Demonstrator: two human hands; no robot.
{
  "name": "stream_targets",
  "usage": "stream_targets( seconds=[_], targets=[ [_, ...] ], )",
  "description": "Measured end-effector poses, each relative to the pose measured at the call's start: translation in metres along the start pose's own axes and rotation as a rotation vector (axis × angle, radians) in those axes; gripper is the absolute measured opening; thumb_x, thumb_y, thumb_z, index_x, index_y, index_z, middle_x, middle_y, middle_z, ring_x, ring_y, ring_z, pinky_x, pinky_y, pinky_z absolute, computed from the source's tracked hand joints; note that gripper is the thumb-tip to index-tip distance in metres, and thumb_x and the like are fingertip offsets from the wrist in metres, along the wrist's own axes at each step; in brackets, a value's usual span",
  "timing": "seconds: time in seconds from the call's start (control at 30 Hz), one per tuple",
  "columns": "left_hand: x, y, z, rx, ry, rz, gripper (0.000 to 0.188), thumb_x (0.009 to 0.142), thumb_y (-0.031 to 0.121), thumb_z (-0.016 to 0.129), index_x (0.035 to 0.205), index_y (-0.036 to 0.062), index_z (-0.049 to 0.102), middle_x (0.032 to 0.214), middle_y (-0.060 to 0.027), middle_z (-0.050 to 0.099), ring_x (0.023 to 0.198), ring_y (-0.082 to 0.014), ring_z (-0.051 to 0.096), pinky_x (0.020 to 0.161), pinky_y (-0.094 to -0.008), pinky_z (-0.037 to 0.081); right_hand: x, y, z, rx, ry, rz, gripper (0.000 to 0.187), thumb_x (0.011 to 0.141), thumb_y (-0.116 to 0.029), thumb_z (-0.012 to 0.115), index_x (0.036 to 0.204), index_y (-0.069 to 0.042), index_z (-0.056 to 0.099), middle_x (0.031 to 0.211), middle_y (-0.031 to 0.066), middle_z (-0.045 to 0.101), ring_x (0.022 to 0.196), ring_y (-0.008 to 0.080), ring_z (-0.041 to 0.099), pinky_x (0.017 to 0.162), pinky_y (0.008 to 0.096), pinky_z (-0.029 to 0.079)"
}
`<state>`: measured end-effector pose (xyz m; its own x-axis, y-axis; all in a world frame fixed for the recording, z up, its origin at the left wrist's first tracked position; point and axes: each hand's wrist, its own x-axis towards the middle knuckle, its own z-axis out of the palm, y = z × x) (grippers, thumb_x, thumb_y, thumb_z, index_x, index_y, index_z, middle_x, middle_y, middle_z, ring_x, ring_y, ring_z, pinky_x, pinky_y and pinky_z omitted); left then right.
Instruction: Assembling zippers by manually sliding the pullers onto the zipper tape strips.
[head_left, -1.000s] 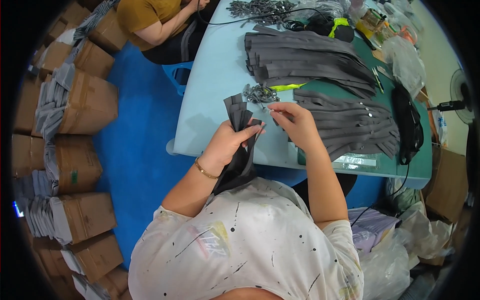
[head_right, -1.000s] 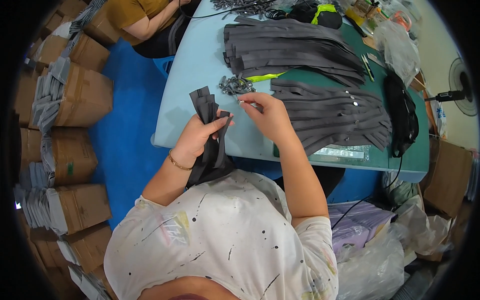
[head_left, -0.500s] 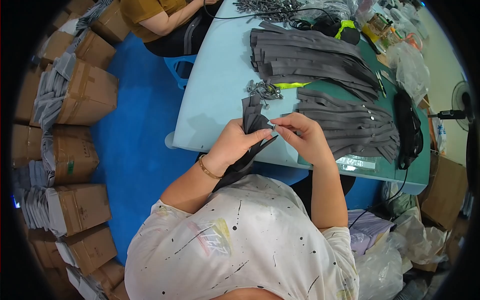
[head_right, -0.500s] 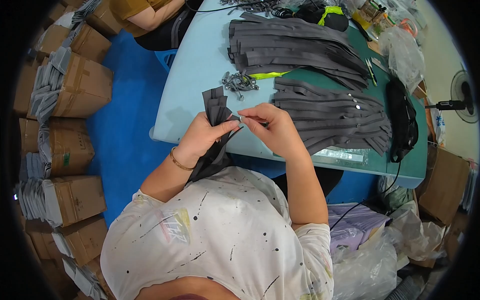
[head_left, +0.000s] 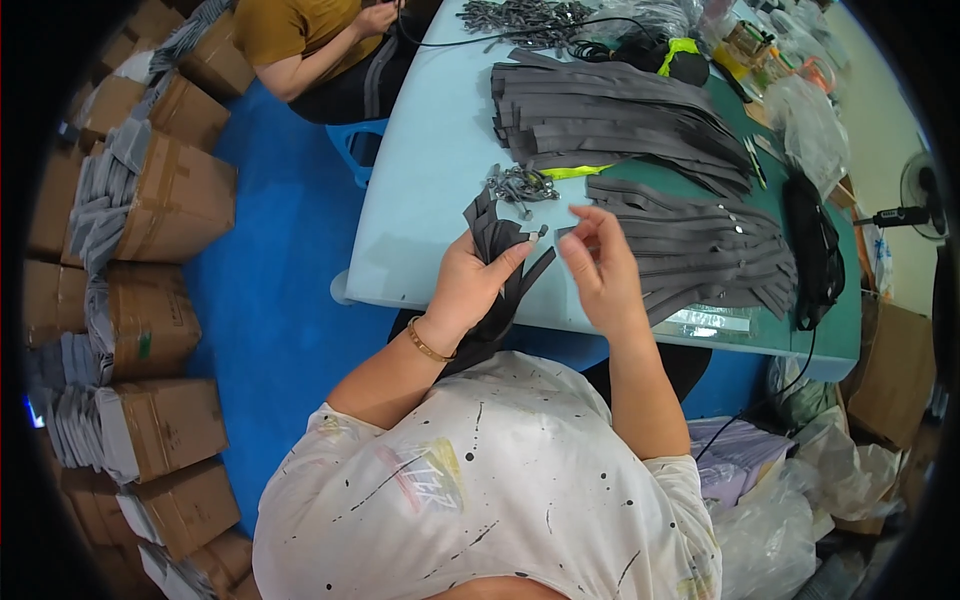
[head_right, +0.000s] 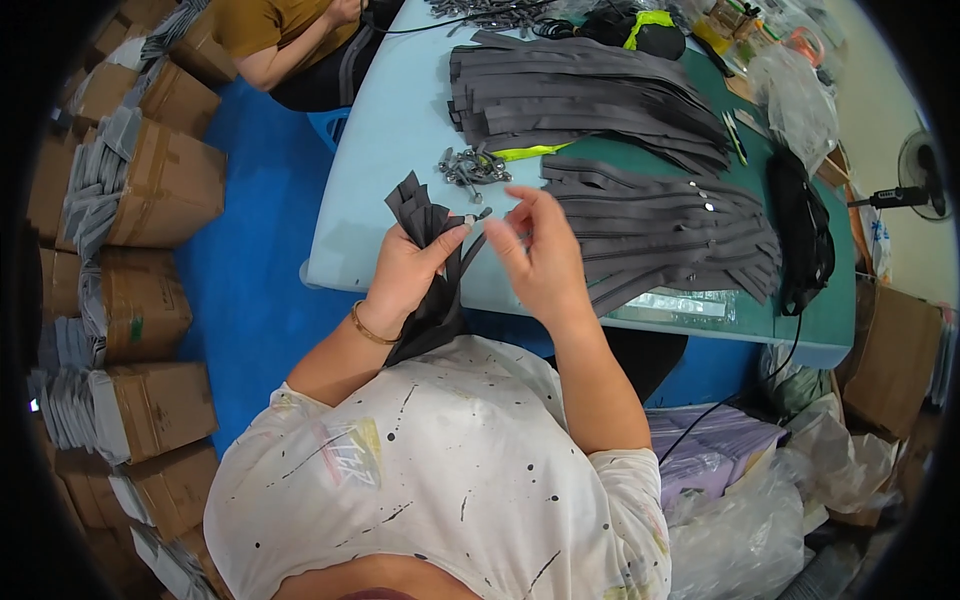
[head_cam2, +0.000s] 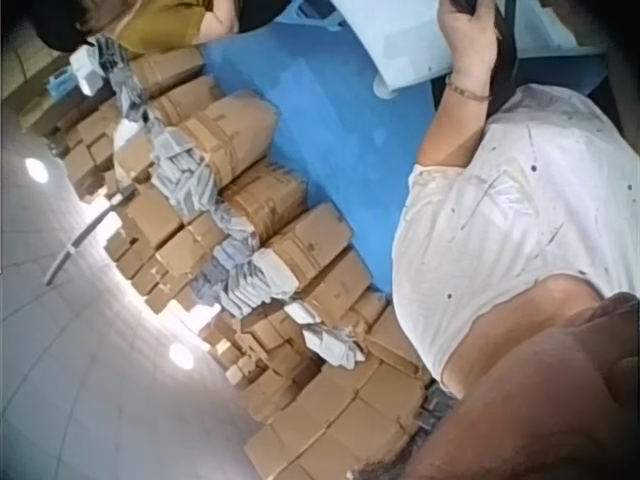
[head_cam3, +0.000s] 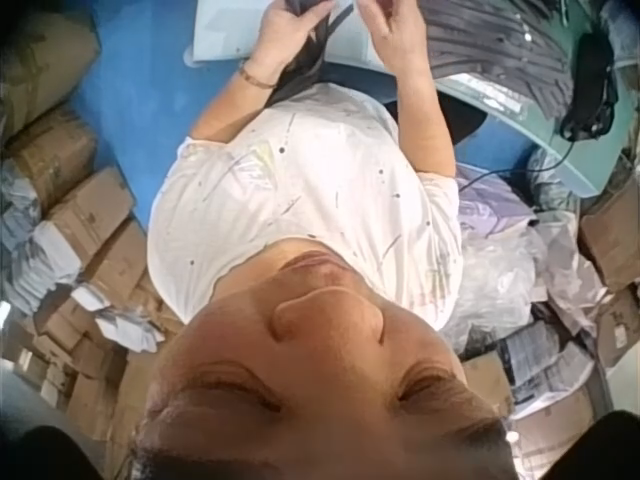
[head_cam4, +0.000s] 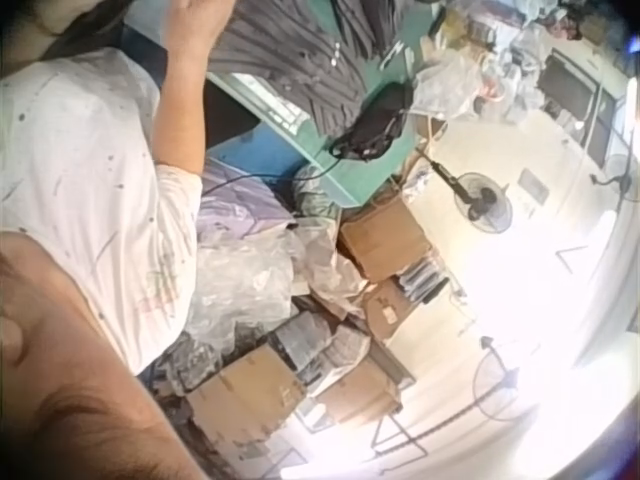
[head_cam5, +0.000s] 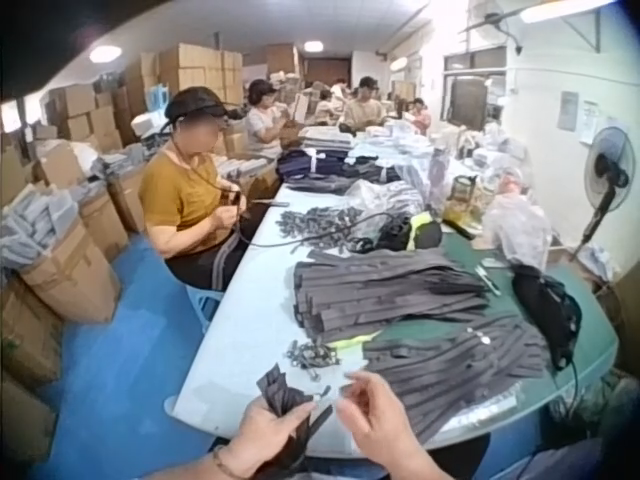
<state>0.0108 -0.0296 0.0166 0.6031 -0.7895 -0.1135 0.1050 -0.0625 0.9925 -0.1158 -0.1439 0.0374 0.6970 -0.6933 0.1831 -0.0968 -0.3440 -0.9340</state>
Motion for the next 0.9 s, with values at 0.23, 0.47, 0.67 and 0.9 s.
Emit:
stream_targets(
  seconds=[0.23,0.47,0.67,0.9],
  targets=[
    [0.004,0.004,0.002,-0.233,0.055,0.014,0.024,0.08,0.01,0.068,0.101,0.0021,0.06,0.073,0.0025,0.055,0.055,-0.0041,0.043,0.047,-0.0178,0.033,0.0,0.029,0.01,0.387,0.163,0.213,0.016,0.079,-0.007,0.07,0.088,0.001,0.06,0.072,-0.0012,0.059,0.061,0.0033,0.052,0.056,0.0166,0.042],
    [0.011,0.007,-0.004,-0.306,-0.038,-0.11,0.024,0.08,0.008,0.067,0.103,0.0015,0.061,0.08,0.0012,0.056,0.062,-0.0045,0.045,0.05,-0.0174,0.034,0.002,0.019,0.009,0.498,0.045,0.161,0.014,0.08,-0.008,0.068,0.091,0.0,0.064,0.08,0.0,0.063,0.071,0.0058,0.056,0.062,0.0192,0.045],
    [0.01,0.003,-0.005,-0.226,-0.077,-0.092,0.022,0.078,0.01,0.07,0.098,0.0026,0.064,0.078,0.0012,0.058,0.057,-0.0045,0.043,0.049,-0.018,0.035,0.005,0.015,0.0,0.469,-0.217,0.362,0.015,0.081,-0.013,0.068,0.088,0.0,0.065,0.078,-0.0004,0.061,0.069,0.0053,0.054,0.06,0.0198,0.043],
    [0.006,0.007,-0.003,-0.086,-0.137,-0.082,0.022,0.079,0.01,0.069,0.098,0.0012,0.063,0.073,0.0013,0.055,0.056,-0.0052,0.043,0.05,-0.0185,0.033,0.004,0.017,-0.006,0.417,-0.276,0.407,0.013,0.081,-0.013,0.067,0.085,-0.001,0.065,0.075,-0.0015,0.061,0.066,0.0044,0.052,0.059,0.0196,0.043]
  ],
)
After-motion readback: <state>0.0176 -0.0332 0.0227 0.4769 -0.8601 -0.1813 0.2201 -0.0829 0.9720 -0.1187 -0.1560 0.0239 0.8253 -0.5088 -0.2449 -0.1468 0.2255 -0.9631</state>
